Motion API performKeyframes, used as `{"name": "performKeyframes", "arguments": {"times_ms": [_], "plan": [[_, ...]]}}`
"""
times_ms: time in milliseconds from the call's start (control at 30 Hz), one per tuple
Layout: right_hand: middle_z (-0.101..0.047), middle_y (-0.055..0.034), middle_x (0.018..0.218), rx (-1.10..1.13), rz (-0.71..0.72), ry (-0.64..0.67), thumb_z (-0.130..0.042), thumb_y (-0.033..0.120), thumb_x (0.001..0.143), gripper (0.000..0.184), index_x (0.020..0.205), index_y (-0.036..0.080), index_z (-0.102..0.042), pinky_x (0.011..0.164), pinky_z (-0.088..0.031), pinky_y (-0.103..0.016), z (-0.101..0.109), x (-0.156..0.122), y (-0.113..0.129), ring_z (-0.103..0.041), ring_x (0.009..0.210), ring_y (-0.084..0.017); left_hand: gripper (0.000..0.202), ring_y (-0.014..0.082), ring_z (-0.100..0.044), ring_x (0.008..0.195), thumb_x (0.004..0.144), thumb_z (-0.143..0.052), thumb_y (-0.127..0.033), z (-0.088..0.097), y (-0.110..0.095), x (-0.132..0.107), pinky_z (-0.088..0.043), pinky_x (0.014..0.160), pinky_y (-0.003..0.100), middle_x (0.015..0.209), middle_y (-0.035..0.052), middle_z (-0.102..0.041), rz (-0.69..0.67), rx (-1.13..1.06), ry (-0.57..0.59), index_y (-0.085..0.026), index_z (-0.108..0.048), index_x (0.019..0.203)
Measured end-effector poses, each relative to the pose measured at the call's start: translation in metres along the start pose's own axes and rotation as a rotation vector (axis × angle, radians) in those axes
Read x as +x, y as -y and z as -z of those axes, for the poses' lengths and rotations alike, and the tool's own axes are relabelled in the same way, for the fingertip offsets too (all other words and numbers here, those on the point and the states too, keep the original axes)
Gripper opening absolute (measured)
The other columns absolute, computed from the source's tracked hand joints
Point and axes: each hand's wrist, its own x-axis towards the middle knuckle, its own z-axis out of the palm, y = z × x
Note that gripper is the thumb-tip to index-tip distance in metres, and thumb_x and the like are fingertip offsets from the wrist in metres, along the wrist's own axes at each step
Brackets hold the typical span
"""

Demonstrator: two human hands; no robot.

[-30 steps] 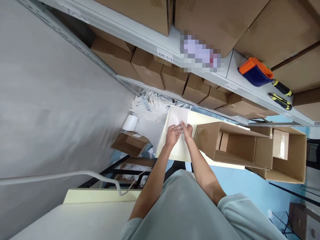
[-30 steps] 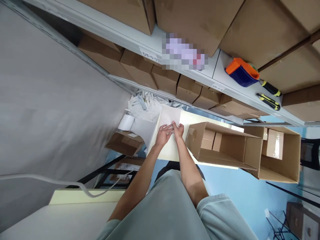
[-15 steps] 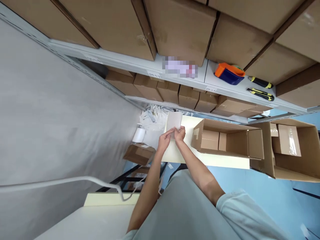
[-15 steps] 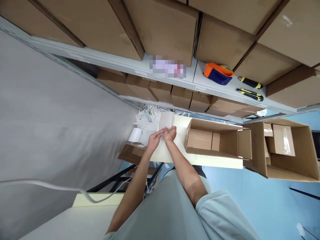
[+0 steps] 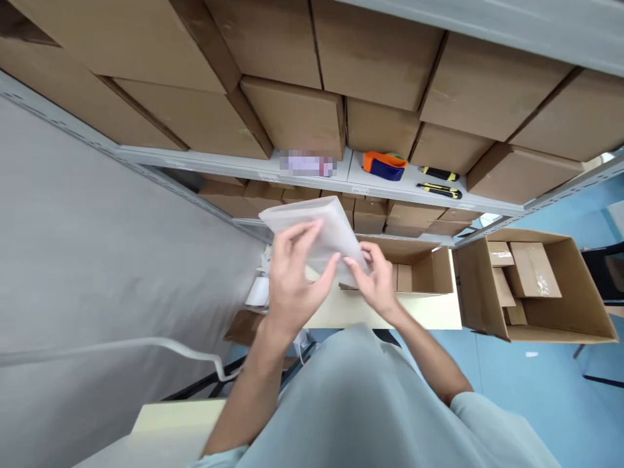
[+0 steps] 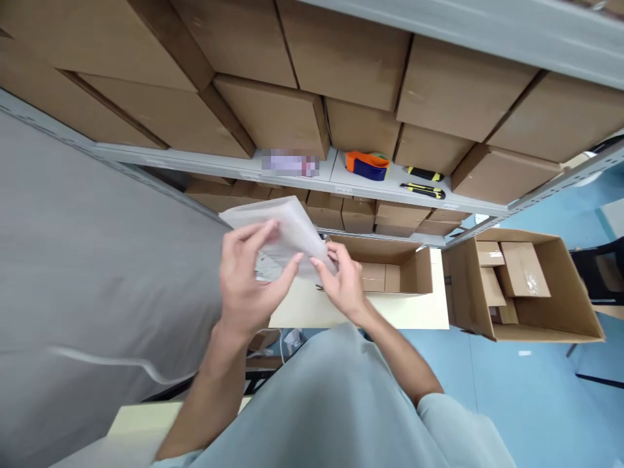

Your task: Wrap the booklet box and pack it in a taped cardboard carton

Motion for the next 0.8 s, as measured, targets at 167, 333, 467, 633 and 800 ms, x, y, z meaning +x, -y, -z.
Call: {"name": "performKeyframes", "arguments": {"times_ms": [167, 333, 467, 633, 800], "plan": [[-0.082, -0.006, 0.115, -0.647, 0.249, 0.216, -0.055, 0.037, 0.111, 0.023, 0.129, 0.028, -0.067, 0.088, -0.056, -0.031, 0.124, 0.016, 0.017, -0.078, 0.099, -0.025, 0.031, 0.0382, -0.047, 0.16, 0.102, -0.065, -0.024, -0.042, -0.038, 0.025, -0.021, 0.134, 0.078, 0.146, 0.0021, -0.071, -0.281, -0.006, 0.268, -0.037, -0.078, 0.127], [-0.084, -0.0069, 0.114, -1.018, 0.072, 0.46, -0.056, 0.035, 0.113, 0.028, 0.138, 0.028, -0.064, 0.078, -0.052, -0.03, 0.163, 0.029, -0.025, -0.08, 0.098, -0.028, 0.038, 0.0304, -0.076, 0.116, 0.101, -0.054, -0.02, -0.121, 0.01, 0.017, -0.053, 0.118, 0.055, 0.124, 0.0059, -0.083, -0.255, -0.054, 0.601, -0.032, -0.084, 0.121], [-0.084, -0.0148, 0.118, -1.177, -0.082, 0.738, -0.058, 0.024, 0.11, 0.033, 0.142, 0.022, -0.066, 0.086, -0.054, -0.034, 0.15, 0.04, -0.074, -0.08, 0.108, -0.033, 0.035, 0.0287, -0.08, 0.104, 0.093, -0.058, -0.022, -0.179, 0.048, -0.01, -0.061, 0.095, 0.039, 0.11, 0.0071, -0.086, -0.115, -0.018, 0.724, -0.033, -0.089, 0.106], [-0.084, -0.0161, 0.119, -1.183, -0.17, 0.962, -0.064, 0.004, 0.096, 0.03, 0.114, 0.02, -0.083, 0.095, -0.055, -0.035, 0.124, 0.049, -0.117, -0.079, 0.114, -0.031, 0.017, 0.031, -0.082, 0.091, 0.09, -0.071, -0.035, -0.197, 0.069, -0.042, -0.06, 0.087, 0.035, 0.08, 0.0088, -0.083, 0.043, 0.033, 0.72, -0.035, -0.086, 0.082], [-0.085, -0.0133, 0.112, -1.103, -0.265, 1.032, -0.079, 0.011, 0.09, 0.013, 0.098, 0.018, -0.086, 0.093, -0.058, -0.032, 0.111, 0.058, -0.154, -0.081, 0.107, -0.029, 0.018, 0.0335, -0.083, 0.094, 0.091, -0.07, -0.024, -0.17, 0.076, -0.072, -0.061, 0.085, 0.038, 0.101, 0.0112, -0.086, 0.081, 0.1, 0.661, -0.029, -0.086, 0.097]]}}
